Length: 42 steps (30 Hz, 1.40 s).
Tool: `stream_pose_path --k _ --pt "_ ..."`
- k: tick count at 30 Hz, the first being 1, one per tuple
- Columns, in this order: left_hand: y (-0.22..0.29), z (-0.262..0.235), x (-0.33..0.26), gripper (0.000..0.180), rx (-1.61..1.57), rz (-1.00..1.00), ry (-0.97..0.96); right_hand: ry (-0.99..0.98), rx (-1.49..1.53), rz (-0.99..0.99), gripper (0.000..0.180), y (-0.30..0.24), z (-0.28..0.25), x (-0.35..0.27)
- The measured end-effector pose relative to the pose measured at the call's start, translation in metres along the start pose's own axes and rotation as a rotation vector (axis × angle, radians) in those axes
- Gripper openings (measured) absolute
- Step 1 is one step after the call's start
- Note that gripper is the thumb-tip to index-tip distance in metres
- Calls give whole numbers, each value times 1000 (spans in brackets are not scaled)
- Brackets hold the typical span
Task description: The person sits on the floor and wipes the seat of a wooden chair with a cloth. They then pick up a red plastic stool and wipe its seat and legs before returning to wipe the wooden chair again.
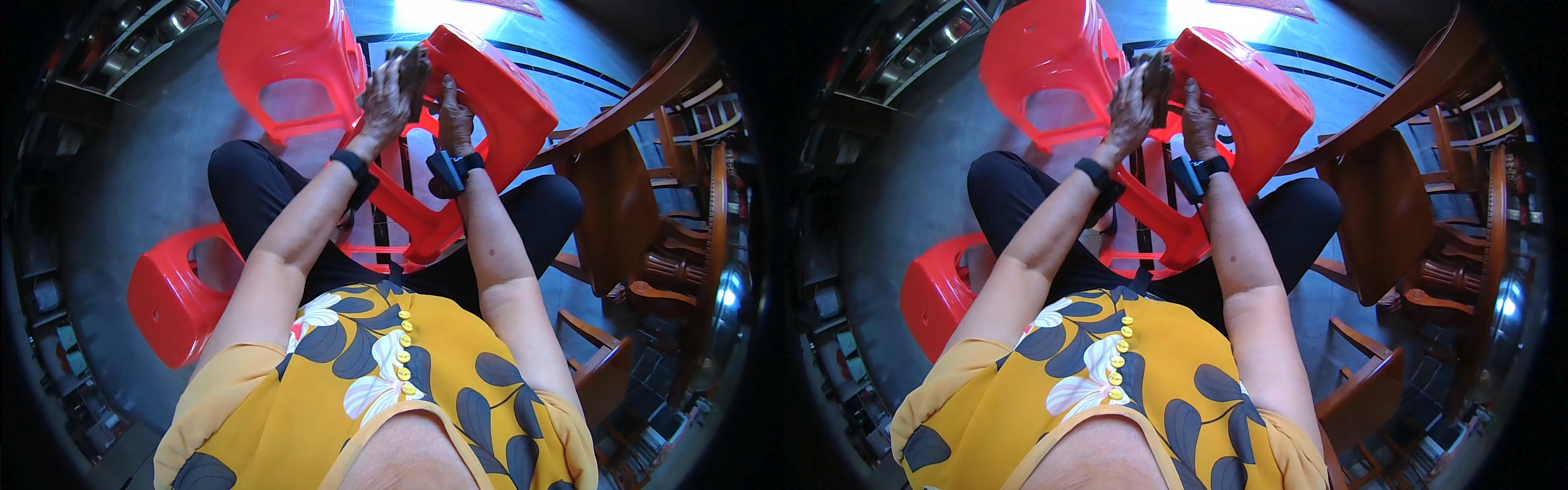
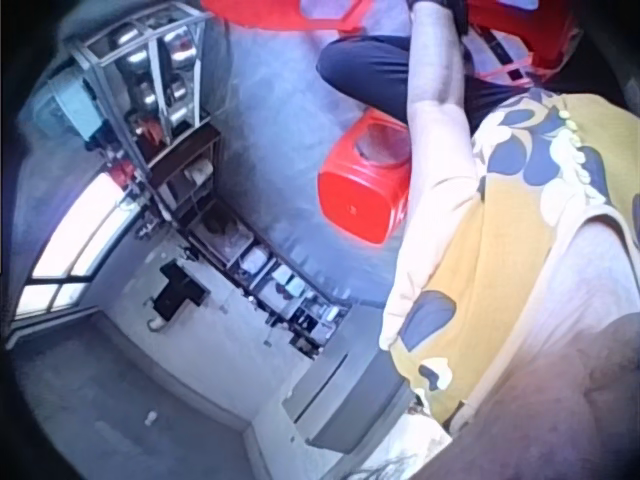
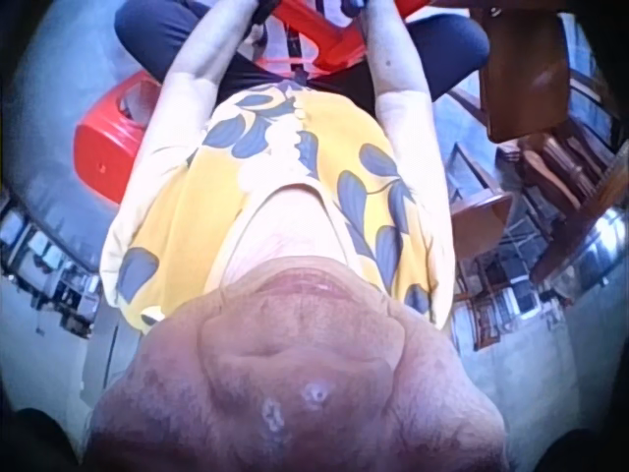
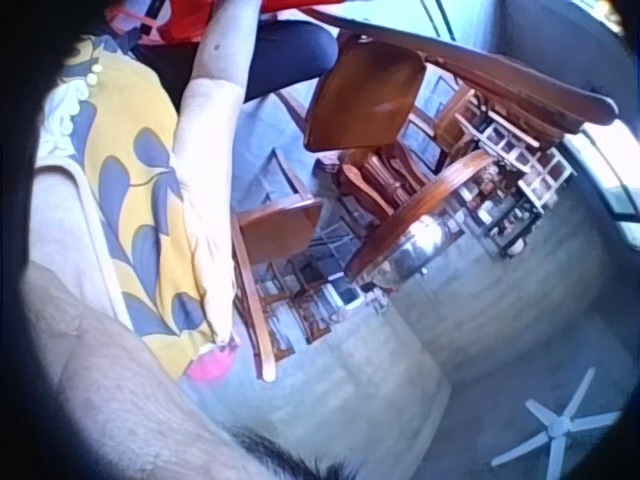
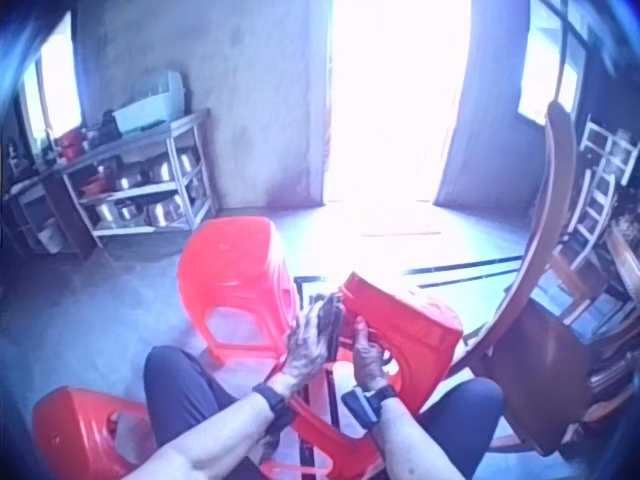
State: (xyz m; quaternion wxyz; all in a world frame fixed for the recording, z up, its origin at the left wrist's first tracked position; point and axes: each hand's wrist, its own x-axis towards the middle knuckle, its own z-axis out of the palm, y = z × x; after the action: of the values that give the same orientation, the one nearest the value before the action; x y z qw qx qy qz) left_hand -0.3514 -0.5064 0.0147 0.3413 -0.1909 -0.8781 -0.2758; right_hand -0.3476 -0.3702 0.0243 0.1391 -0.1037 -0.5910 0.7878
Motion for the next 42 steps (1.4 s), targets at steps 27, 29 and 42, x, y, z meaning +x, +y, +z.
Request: stream_pose_path --k 27,29,42 --pt "-107 -30 -155 49 -487 -714 -650 60 -61 -152 38 -6 -12 24" --pt "-113 -29 -163 44 -468 -820 -705 51 -74 -118 39 -7 -13 24" --pt "-101 -50 -162 57 395 -493 -1177 58 -56 -173 33 -10 -13 14"
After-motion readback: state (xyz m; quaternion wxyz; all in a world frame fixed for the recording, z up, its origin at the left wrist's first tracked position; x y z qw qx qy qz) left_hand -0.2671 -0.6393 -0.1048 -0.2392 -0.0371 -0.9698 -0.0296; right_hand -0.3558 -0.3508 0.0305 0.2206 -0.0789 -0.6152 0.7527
